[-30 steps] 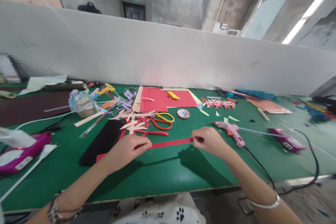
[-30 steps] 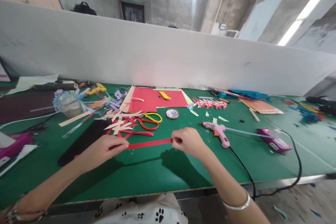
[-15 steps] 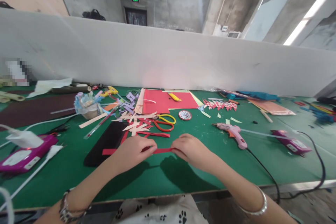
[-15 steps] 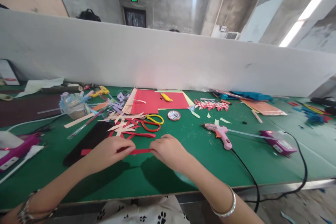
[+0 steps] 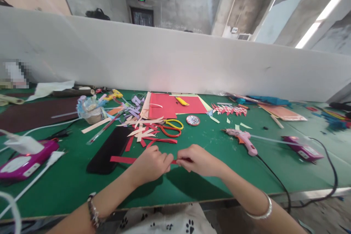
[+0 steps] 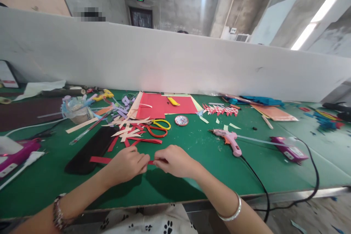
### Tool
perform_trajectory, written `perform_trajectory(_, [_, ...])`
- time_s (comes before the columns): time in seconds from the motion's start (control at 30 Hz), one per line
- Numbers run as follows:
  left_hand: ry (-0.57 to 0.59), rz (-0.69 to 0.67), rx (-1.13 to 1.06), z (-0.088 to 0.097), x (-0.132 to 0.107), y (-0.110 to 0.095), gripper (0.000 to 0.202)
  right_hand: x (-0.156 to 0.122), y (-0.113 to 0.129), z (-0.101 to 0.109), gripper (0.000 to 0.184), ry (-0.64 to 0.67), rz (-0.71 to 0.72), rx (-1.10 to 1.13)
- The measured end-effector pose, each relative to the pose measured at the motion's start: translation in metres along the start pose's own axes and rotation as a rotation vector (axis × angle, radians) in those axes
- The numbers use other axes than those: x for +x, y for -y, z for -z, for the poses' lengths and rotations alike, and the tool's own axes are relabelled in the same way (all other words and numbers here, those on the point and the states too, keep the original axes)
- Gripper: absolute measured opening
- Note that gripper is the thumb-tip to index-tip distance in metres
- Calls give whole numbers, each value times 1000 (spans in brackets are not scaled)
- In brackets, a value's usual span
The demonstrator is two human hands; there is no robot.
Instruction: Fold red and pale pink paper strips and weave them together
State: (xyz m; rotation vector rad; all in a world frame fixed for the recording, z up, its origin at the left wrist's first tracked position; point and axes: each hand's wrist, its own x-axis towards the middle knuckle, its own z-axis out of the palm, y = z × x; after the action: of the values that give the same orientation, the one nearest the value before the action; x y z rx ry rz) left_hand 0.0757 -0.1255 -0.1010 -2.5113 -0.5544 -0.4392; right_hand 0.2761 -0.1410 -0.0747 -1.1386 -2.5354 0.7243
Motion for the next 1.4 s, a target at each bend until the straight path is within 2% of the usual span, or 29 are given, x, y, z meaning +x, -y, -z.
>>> perform_trajectory(0.3, [72,45,36,-5,-43,45,22,-23,-26,20,25,2,-88,160])
perform_trajectory(0.5, [147,193,36,-5,-68,72,27,-32,-34,31,26,2,-109,151])
perform_trajectory(0.73, [206,360,73,-8,-83,85,29,-36,-35,35,27,11,-87,79])
perform_trajectory(0.8, [206,469,65,-3,-80,82,33,-37,-34,36,27,15,-97,70])
perform_trajectory(0.87, [166,541,-61,6,-67,71,34,-35,-32,35,26,31,-80,68])
perform_trajectory(0.93, [106,486,-294,17,-45,54,32,-29,-29,32,26,60,-34,75])
perform_trajectory(1.0, [140,390,-483,26,-22,35,32,-23,-26,29,27,90,17,85])
perform_trajectory(1.07, [212,356,-598,30,-4,21,33,-18,-24,27,26,100,48,68])
perform_trajectory(1.13, [245,334,-646,29,6,13,27,-14,-22,25,25,68,61,-6])
perform_trajectory(1.2, [252,343,-663,24,9,10,32,-12,-19,24,23,-13,58,-129])
perform_trajectory(1.3, [253,417,-673,17,12,8,30,-7,-8,17,18,-148,57,-312])
perform_trajectory(1.4, [261,478,-677,13,16,4,25,2,3,7,15,-184,71,-375])
